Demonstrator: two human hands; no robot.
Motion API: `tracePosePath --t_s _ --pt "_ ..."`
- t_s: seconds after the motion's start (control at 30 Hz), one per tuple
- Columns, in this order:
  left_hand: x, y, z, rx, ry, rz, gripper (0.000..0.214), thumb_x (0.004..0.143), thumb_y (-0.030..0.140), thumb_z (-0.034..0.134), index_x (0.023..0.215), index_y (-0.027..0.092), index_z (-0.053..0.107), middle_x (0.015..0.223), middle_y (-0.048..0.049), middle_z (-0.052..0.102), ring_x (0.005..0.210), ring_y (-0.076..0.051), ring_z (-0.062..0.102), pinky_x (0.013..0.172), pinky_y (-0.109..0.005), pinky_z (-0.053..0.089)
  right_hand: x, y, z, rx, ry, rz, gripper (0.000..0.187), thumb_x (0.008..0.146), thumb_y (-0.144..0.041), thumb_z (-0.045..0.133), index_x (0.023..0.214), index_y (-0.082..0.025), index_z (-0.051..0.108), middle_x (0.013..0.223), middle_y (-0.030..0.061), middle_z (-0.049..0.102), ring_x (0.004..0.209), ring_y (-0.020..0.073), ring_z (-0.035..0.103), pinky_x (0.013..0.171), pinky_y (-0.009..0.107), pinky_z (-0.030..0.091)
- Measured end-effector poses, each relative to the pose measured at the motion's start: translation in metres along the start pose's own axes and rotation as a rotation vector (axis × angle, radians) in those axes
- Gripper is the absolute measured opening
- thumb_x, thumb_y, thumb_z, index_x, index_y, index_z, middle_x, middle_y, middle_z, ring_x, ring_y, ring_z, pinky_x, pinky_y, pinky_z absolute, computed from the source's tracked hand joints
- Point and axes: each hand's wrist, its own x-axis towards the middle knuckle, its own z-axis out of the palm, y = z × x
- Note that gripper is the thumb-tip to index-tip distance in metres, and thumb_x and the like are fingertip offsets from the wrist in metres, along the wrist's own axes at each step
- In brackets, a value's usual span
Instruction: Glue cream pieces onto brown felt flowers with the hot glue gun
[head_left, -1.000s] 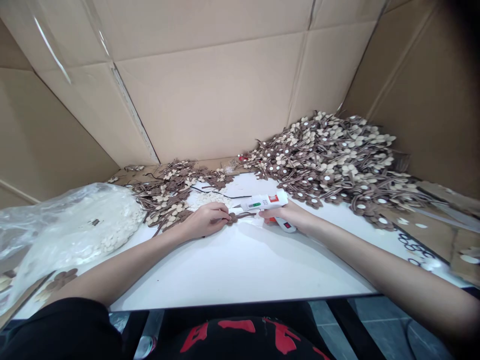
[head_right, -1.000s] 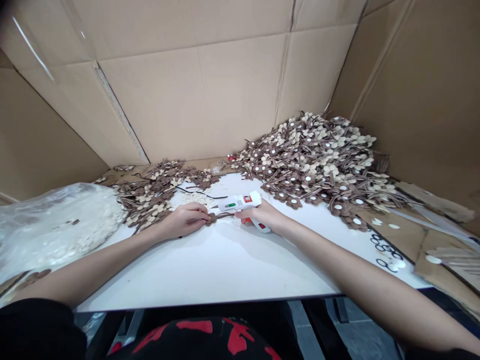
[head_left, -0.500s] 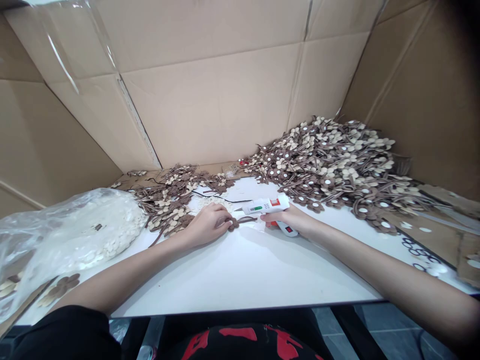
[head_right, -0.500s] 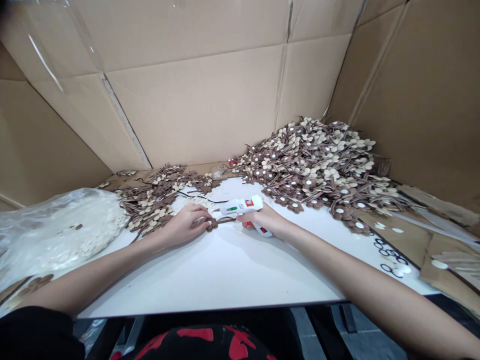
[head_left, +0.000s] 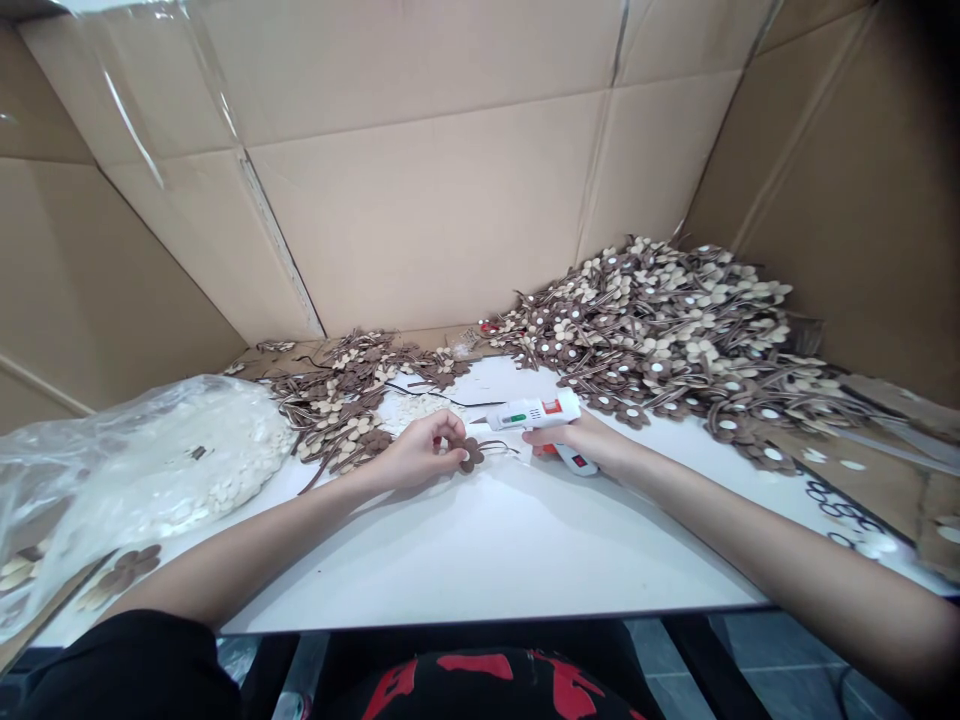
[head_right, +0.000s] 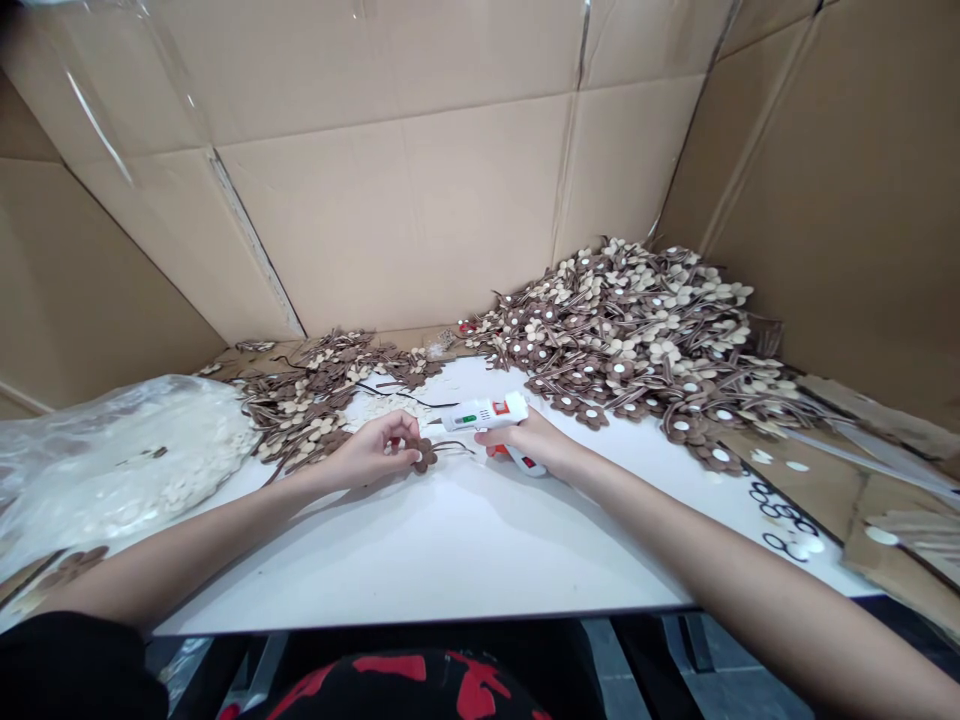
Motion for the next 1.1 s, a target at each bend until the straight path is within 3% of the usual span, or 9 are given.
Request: tracePosePath --t_s 0.17,0.3,0.53,0.63,0.73,0.87,0.97,1.03,1.1 --pt "-0.001 -0.009 0.006 -0.111 -0.014 -0.012 0.021 0.074 0.01 0.051 0.09 0.018 0.039 0.083 -0.0032 0.065 0.066 -0.011 0.059 0.056 -0.02 0.038 -0.001 -0.002 0.0 0.011 0.01 0.014 0.009 0.058 -0.024 0.063 0.063 -0.017 0.059 0.062 0.0016 0.062 0.056 0.0147 0.053 0.052 0.025 0.041" --pt "-0.004 0.008 0.004 -0.01 -0.054 -0.001 0.021 0.071 0.007 0.048 0.087 0.018 0.04 0.079 -0.0011 0.065 0.066 -0.011 0.058 0.055 -0.02 0.037 -0.001 -0.003 0.001 0.016 0.004 0.021 0.006 0.058 -0.022 0.062 0.06 -0.017 0.059 0.059 0.0014 0.061 0.057 0.015 0.053 0.055 0.026 0.042" --pt "-0.006 0.059 -0.002 0.04 -0.56 0.028 0.019 0.066 0.003 0.05 0.078 0.017 0.045 0.07 0.0006 0.065 0.06 -0.011 0.06 0.051 -0.019 0.04 0.002 0.002 0.001 0.04 -0.019 -0.006 0.013 0.059 -0.021 0.062 0.071 -0.017 0.06 0.067 0.001 0.063 0.061 0.0157 0.056 0.056 0.026 0.043" --pt "0.016 0.072 0.003 -0.203 -0.361 0.098 0.009 0.076 0.011 0.054 0.08 0.015 0.047 0.079 -0.0048 0.065 0.066 -0.013 0.062 0.056 -0.022 0.046 0.004 0.004 0.001 0.036 -0.02 -0.065 0.022 0.058 -0.02 0.063 0.079 -0.016 0.06 0.076 0.0019 0.065 0.066 0.0164 0.057 0.06 0.026 0.044" --pt "0.046 0.076 0.002 -0.434 -0.031 0.215 0.028 0.083 0.017 0.052 0.11 0.017 0.046 0.118 -0.0137 0.055 0.093 -0.018 0.061 0.076 -0.031 0.05 0.004 0.005 -0.001 0.03 -0.034 -0.062 0.02 0.058 -0.022 0.063 0.077 -0.015 0.059 0.071 0.002 0.064 0.064 0.0162 0.057 0.059 0.025 0.044" --pt "0.073 0.059 -0.014 -0.412 0.017 0.239 0.054 0.085 0.024 0.052 0.133 0.026 0.028 0.144 -0.0117 0.023 0.118 -0.023 0.047 0.096 -0.038 0.041 0.006 0.008 -0.002 0.045 -0.053 -0.043 0.017 0.059 -0.022 0.064 0.074 -0.016 0.059 0.066 0.0012 0.063 0.058 0.0145 0.056 0.054 0.024 0.043" --pt "0.076 0.035 -0.038 -0.107 0.138 0.274 0.054 0.082 0.026 0.054 0.132 0.019 0.034 0.134 -0.0126 0.041 0.116 -0.021 0.048 0.096 -0.036 0.04 0.007 0.01 -0.002 0.034 -0.038 -0.028 0.016 0.058 -0.022 0.065 0.072 -0.016 0.06 0.065 0.0013 0.063 0.059 0.0153 0.057 0.056 0.025 0.043" --pt "0.074 0.02 -0.058 0.202 0.236 0.235 0.038 0.081 0.027 0.052 0.116 0.013 0.052 0.106 -0.0109 0.063 0.097 -0.019 0.06 0.089 -0.033 0.044 0.007 0.011 -0.002 0.033 -0.031 -0.021 0.017 0.058 -0.022 0.065 0.073 -0.016 0.061 0.066 0.0019 0.064 0.062 0.0161 0.058 0.057 0.025 0.044" --pt "0.07 0.007 -0.08 0.475 0.293 0.153 0.026 0.08 0.029 0.05 0.095 0.013 0.064 0.079 -0.0056 0.068 0.072 -0.016 0.063 0.075 -0.028 0.048 0.007 0.011 -0.002 0.025 -0.028 -0.01 0.017 0.057 -0.022 0.065 0.073 -0.016 0.061 0.067 0.0024 0.064 0.062 0.0163 0.058 0.056 0.025 0.043"
